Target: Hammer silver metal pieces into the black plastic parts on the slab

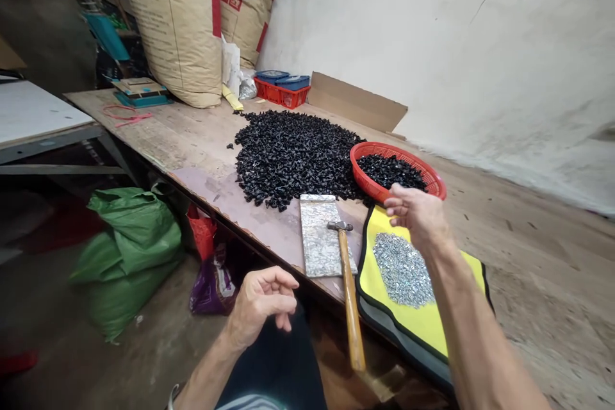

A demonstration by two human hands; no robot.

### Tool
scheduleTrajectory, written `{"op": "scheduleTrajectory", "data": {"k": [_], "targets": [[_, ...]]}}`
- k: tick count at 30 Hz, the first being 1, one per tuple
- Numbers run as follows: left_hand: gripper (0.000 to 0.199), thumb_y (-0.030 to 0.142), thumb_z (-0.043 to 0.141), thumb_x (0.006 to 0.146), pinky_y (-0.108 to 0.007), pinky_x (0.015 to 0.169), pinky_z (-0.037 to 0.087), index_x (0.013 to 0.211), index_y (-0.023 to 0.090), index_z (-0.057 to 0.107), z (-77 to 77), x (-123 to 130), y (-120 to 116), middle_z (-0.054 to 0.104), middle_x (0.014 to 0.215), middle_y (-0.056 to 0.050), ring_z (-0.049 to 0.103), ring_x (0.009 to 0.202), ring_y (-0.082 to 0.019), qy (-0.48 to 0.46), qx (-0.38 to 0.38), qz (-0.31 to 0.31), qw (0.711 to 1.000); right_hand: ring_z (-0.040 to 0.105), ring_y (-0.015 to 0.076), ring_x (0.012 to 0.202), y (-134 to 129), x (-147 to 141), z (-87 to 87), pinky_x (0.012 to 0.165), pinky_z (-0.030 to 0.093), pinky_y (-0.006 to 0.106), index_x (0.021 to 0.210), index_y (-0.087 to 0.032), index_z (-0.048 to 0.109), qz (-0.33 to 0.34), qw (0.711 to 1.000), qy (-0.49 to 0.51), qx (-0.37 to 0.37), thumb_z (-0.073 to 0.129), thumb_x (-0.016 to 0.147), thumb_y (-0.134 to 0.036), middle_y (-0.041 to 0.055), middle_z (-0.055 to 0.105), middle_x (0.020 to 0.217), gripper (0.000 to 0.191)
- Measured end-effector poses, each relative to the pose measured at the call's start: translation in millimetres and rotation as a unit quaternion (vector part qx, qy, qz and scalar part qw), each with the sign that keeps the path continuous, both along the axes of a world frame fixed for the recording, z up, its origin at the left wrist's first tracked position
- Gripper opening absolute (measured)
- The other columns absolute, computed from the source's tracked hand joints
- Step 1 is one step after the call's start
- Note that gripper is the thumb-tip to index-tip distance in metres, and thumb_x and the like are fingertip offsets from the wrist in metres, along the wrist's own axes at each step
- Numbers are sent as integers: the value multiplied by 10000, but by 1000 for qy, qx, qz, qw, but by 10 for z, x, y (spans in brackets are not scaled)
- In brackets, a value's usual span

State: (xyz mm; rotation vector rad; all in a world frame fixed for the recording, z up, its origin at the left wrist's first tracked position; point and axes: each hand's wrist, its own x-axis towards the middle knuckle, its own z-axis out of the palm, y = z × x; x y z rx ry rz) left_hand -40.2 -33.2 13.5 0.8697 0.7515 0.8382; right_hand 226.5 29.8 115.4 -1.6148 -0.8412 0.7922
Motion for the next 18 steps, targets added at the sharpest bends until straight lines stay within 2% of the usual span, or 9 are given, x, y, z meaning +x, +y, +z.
{"op": "scheduleTrajectory", "data": {"k": [2,4,8,11,14,18], "targets": [[104,117,631,573,-179,339,366,675,113,612,1,-38,35,600,488,-3,511,325,-101,19,-2,21,1000,467,79,419,-140,-216,-150,385,357,204,699,-148,577,13,1000,-22,-9,698,589,-280,-11,567,526,210],[78,120,634,573,-176,343,362,648,112,613,5,-101,109,600,476,-7,525,336,-108,53,6,59,997,458,90,401,-380,-562,-355,398,373,222,649,-142,583,74,996,-20,-35,686,616,-306,-19,529,459,197],[46,146,624,596,-186,368,393,638,128,616,-37,-243,401,537,411,35,483,322,-87,129,48,196,971,441,85,415,-828,-1231,-742,410,351,206,697,-172,599,218,965,-59,-137,576,740,-362,-43,497,463,197],[57,150,611,575,-195,386,427,632,151,603,-123,-308,688,539,469,43,505,391,-95,189,64,272,942,460,100,434,-936,-1461,-993,423,359,217,730,-194,613,199,963,-121,-136,539,768,-386,-36,509,487,209],[84,133,564,588,-194,406,417,649,165,612,-208,-307,950,532,508,37,506,432,-100,272,124,270,915,497,122,468,-894,-1490,-1200,463,397,236,733,-194,630,137,971,-177,-89,526,770,-420,-12,543,522,252],[112,129,557,636,-227,557,442,704,178,631,-256,-198,1214,588,673,0,541,578,-120,372,265,244,856,494,120,459,-846,-1416,-1322,457,416,231,725,-191,643,130,975,-159,-84,520,768,-448,-12,534,519,289]]}}
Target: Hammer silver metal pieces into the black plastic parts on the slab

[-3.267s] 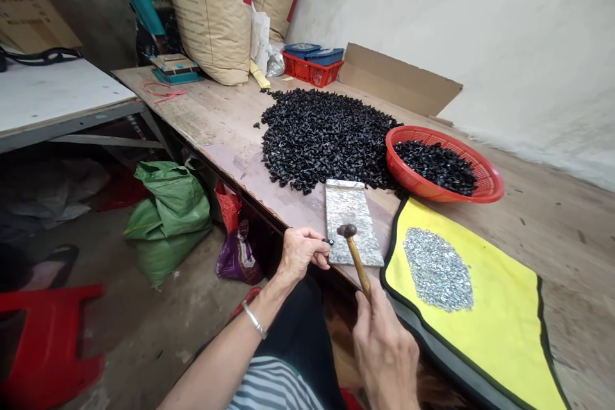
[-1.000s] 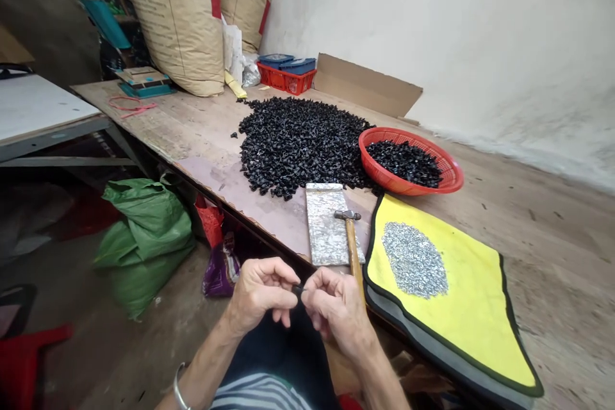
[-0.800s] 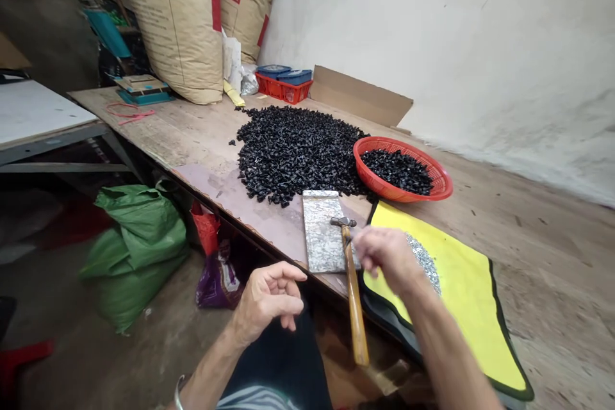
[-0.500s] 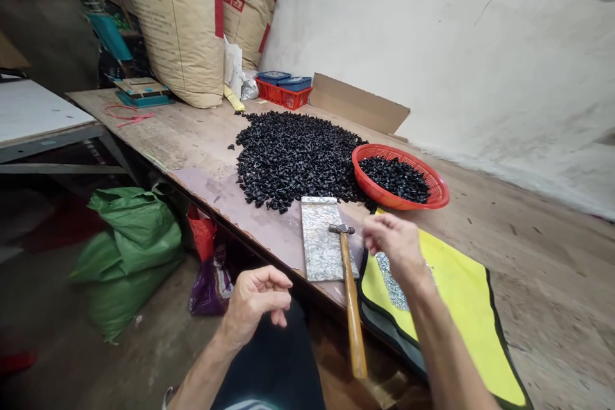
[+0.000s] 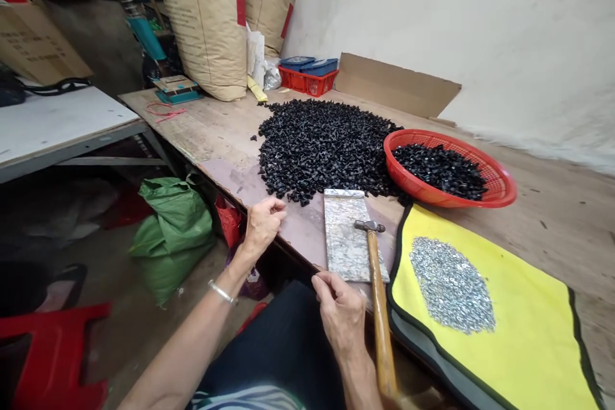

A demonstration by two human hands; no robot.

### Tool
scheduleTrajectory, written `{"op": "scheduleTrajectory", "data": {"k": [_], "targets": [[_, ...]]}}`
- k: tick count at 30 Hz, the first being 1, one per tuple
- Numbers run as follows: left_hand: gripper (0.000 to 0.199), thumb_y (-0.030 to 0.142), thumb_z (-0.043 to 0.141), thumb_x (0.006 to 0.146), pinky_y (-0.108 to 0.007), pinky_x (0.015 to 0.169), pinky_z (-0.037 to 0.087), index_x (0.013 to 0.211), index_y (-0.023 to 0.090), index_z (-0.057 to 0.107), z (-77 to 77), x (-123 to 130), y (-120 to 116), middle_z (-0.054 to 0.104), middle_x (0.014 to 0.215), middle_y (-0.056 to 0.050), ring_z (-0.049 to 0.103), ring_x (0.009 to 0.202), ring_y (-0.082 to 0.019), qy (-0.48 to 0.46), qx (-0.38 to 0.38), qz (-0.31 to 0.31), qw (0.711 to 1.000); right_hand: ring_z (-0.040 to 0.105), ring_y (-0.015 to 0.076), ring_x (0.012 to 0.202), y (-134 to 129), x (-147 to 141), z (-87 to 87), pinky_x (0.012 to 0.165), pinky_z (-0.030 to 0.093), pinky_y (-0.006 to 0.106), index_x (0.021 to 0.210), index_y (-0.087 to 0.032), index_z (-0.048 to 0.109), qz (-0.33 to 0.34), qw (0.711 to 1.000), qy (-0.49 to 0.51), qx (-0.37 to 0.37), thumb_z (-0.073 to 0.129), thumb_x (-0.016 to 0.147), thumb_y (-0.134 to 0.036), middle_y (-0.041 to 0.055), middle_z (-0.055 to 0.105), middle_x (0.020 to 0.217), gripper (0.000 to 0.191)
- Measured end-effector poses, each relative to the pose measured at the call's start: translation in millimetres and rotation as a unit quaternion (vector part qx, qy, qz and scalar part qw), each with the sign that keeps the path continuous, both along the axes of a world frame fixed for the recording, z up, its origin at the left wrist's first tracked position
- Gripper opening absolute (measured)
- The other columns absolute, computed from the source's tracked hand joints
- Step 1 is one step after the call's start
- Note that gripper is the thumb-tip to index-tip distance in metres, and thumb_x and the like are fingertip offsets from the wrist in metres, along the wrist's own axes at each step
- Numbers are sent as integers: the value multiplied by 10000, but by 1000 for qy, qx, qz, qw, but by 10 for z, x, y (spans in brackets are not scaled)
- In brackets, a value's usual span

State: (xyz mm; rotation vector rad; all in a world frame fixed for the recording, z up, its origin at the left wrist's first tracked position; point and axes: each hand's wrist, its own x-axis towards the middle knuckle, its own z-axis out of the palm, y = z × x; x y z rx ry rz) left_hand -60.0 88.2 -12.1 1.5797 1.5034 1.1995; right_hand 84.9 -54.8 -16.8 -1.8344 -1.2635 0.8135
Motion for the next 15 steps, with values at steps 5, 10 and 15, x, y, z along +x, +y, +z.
{"op": "scheduleTrajectory", "data": {"k": [5,10,15], "targets": [[221,119,606,634,-264,687,428,841,186,646,-14,136,254,576,730,-11,549,705,-154,130,27,18,991,467,102,425,1,50,-24,412,389,206,667,-190,645,0,1000,8,-11,555,741,-438,-24,505,482,274],[258,182,666,635,-257,685,421,893,189,643,-16,149,340,552,815,-24,549,745,-158,177,30,25,983,474,100,427,26,24,-31,418,397,203,692,-195,658,-11,999,25,-22,544,748,-443,-24,519,490,279],[196,246,642,705,-261,639,385,900,230,648,-4,276,293,533,850,-30,535,753,-166,268,83,-18,960,466,98,419,21,27,-19,414,398,201,676,-192,652,-13,999,31,-18,546,748,-444,-30,488,473,282]]}}
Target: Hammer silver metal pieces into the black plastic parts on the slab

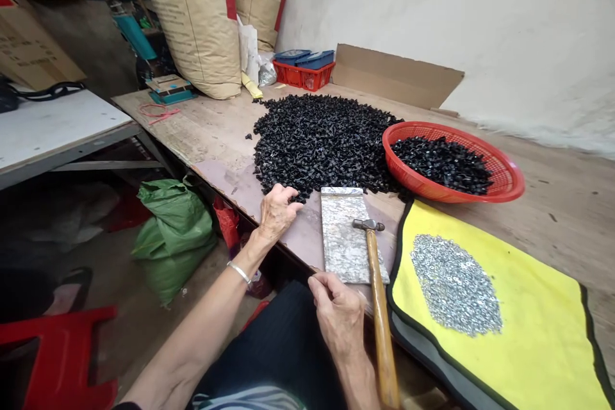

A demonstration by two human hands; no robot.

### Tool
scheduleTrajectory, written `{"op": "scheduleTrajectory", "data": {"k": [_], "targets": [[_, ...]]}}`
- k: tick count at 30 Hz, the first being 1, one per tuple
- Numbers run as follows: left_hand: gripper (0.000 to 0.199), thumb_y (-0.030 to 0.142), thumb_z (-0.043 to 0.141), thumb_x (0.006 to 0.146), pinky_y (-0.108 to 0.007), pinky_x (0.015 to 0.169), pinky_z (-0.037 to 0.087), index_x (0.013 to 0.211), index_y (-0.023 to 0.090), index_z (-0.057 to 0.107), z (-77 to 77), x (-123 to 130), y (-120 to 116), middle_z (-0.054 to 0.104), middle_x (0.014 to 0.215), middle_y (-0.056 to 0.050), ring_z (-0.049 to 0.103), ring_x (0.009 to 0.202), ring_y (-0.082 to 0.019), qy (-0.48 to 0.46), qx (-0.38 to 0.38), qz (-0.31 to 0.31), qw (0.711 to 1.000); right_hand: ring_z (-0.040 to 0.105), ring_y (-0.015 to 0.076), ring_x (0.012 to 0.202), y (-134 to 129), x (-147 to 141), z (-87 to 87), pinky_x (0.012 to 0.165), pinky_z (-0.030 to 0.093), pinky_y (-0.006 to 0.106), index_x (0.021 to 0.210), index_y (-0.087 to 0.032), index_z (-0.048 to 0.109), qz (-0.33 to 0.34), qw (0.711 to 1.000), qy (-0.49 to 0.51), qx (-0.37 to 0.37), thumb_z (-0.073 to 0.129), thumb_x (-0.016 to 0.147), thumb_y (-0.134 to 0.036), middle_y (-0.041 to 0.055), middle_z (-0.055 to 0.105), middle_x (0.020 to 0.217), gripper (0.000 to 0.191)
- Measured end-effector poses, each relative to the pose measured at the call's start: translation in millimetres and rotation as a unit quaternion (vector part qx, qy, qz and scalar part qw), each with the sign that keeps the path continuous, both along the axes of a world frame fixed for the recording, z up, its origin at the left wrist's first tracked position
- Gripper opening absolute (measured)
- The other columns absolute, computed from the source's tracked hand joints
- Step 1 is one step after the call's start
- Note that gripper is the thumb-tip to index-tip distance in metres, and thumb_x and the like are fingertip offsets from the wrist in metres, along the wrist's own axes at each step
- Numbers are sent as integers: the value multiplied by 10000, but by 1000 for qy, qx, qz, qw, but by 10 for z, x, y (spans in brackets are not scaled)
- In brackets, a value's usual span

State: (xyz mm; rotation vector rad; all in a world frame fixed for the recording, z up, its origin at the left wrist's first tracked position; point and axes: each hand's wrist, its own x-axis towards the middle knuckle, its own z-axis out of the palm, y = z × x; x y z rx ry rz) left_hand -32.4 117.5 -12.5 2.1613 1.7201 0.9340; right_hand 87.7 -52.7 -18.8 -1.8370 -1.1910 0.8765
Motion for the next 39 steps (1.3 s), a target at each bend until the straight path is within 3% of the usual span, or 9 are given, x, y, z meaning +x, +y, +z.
{"op": "scheduleTrajectory", "data": {"k": [6,11,14,17,20,22,26,29,39], "targets": [[80,191,562,746,-262,564,342,727,207,638,-79,86,72,514,839,-36,525,697,-152,19,-28,-33,999,471,95,411,9,-8,-7,396,393,194,697,-188,658,17,1000,-11,22,548,755,-418,-25,516,482,262],[82,121,639,616,-251,580,411,598,157,569,-4,3,-13,564,853,-39,551,703,-138,-255,-61,-48,964,513,113,434,-167,25,222,418,421,211,722,-200,670,15,1000,-5,22,554,752,-447,-15,562,508,275],[132,194,657,610,-233,420,394,614,140,537,107,-41,-234,624,866,-68,557,535,-115,-517,-196,-76,830,563,141,467,-302,342,454,471,467,246,810,-230,696,-72,992,-95,42,592,699,-508,-2,638,592,317],[172,196,681,588,-207,361,397,628,128,529,200,-52,-524,650,706,-71,555,473,-119,-656,-306,-118,680,640,228,698,-293,874,574,670,500,344,917,-232,681,-233,923,-307,5,513,740,-524,47,683,774,380],[155,181,658,613,-169,297,362,652,138,514,233,-34,-793,649,629,-69,512,414,-99,-724,-370,-111,572,625,289,820,-176,1325,529,648,475,393,1089,-206,619,-160,863,-463,-127,382,819,-489,123,641,1029,458],[136,194,641,646,-168,271,355,716,135,540,226,-15,-935,638,590,-63,487,378,-96,-735,-399,-102,538,617,280,861,-105,1470,452,667,464,379,1102,-230,601,-81,849,-488,-185,343,845,-441,100,609,1115,421],[165,245,639,701,-163,252,355,769,110,573,200,15,-1113,621,573,-53,471,358,-85,-728,-426,-95,528,610,258,857,-41,1497,344,675,435,356,945,-268,608,-30,829,-508,-233,263,875,-388,29,603,1152,373],[192,252,676,681,-159,251,361,742,104,570,201,26,-1167,621,575,-49,463,356,-76,-725,-414,-76,545,607,243,781,-22,1519,326,624,410,319,831,-251,580,-18,824,-512,-241,310,858,-370,52,662,983,297],[270,241,748,593,-171,272,396,745,108,571,283,39,-1261,619,578,-37,480,379,-79,-715,-389,-51,579,519,186,531,-71,1718,262,531,349,288,716,-239,541,-32,858,-494,-137,390,813,-328,48,598,645,201]]}}
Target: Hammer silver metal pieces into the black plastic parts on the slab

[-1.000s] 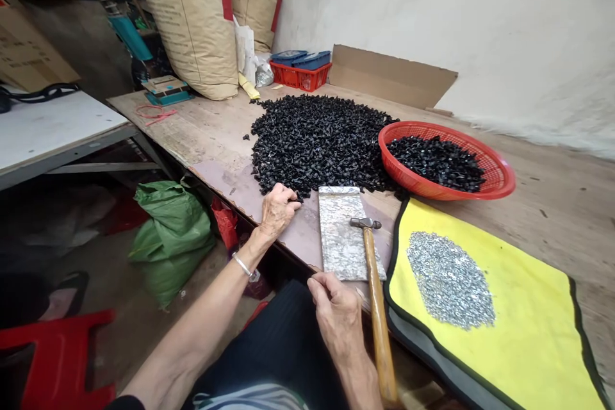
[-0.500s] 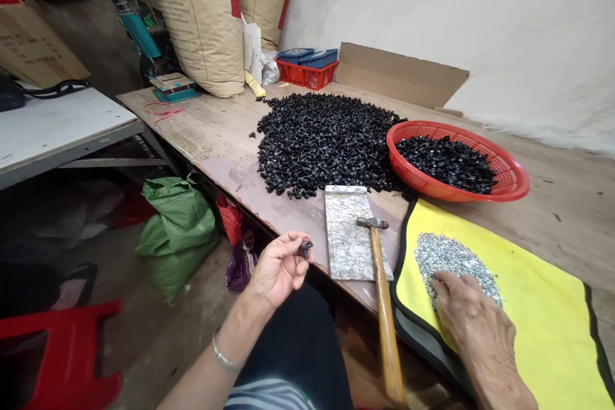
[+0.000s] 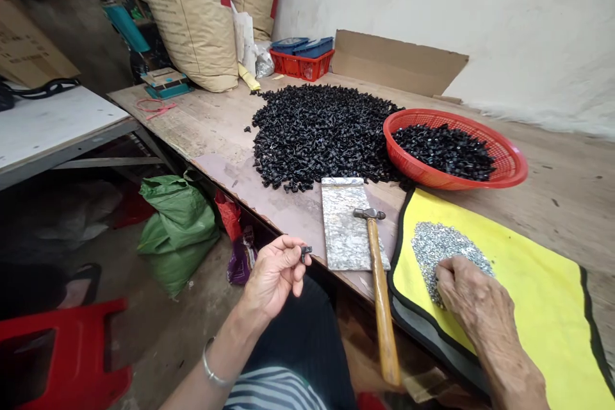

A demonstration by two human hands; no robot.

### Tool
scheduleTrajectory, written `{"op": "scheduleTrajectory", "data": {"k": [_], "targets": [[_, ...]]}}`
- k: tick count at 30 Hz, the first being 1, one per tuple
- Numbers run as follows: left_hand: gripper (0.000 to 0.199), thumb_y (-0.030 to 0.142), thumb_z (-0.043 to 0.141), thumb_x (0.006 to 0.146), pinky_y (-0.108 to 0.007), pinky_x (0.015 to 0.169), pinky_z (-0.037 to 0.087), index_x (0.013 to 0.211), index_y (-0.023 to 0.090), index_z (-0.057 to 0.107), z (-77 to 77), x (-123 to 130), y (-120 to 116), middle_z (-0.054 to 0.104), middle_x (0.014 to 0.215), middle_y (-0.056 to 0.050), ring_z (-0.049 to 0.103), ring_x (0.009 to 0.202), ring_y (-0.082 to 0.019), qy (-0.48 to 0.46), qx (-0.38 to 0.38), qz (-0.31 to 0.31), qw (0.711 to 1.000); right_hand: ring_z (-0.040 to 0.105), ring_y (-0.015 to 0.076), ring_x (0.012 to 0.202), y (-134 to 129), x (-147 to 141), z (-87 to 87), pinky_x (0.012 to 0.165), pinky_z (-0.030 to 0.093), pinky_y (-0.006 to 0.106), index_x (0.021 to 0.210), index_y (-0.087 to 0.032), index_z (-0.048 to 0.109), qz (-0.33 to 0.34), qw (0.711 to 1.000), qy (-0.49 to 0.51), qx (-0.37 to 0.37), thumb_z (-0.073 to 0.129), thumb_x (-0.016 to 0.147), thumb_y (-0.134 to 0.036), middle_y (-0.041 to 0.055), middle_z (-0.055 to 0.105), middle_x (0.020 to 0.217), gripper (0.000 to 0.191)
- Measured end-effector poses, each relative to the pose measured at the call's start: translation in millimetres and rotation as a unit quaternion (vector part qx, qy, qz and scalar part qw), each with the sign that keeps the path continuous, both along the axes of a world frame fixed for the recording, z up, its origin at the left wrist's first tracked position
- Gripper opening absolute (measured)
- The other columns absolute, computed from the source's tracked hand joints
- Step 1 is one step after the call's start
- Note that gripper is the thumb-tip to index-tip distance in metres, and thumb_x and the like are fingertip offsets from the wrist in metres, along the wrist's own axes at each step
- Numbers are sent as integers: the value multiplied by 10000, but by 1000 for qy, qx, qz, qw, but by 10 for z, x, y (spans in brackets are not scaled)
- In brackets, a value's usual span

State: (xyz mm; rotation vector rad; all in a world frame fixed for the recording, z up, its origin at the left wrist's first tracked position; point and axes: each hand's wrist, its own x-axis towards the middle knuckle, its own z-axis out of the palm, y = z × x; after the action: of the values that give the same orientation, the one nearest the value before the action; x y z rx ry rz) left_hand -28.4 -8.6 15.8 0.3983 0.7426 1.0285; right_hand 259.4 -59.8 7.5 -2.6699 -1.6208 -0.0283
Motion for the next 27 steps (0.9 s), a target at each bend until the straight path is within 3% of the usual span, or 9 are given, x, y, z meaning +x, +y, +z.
{"op": "scheduleTrajectory", "data": {"k": [5,9,19,27], "targets": [[243,295,705,660,-171,257,381,712,127,537,-8,20,-38,596,554,-15,457,354,-74,-6,-13,-2,1000,511,177,533,22,50,10,529,354,292,701,-250,552,-26,999,26,22,470,767,-316,61,630,721,125],[236,296,694,676,-177,271,397,725,128,535,-17,57,-70,604,565,-24,477,375,-84,-6,-10,-3,1000,535,175,588,-16,39,52,562,368,289,779,-247,570,-34,998,15,43,428,800,-332,68,655,853,167],[239,173,732,601,-187,304,428,767,105,573,25,119,-139,610,571,-35,501,418,-95,-2,-19,3,1000,587,179,731,-84,100,0,639,399,275,780,-234,583,-28,995,40,92,460,786,-277,68,661,892,130],[241,171,735,594,-190,296,424,761,114,571,37,188,-208,601,566,-30,485,406,-91,-4,-37,-4,999,597,186,712,-68,68,0,651,409,296,780,-236,600,-58,990,64,114,508,746,-267,56,669,902,103]]}}
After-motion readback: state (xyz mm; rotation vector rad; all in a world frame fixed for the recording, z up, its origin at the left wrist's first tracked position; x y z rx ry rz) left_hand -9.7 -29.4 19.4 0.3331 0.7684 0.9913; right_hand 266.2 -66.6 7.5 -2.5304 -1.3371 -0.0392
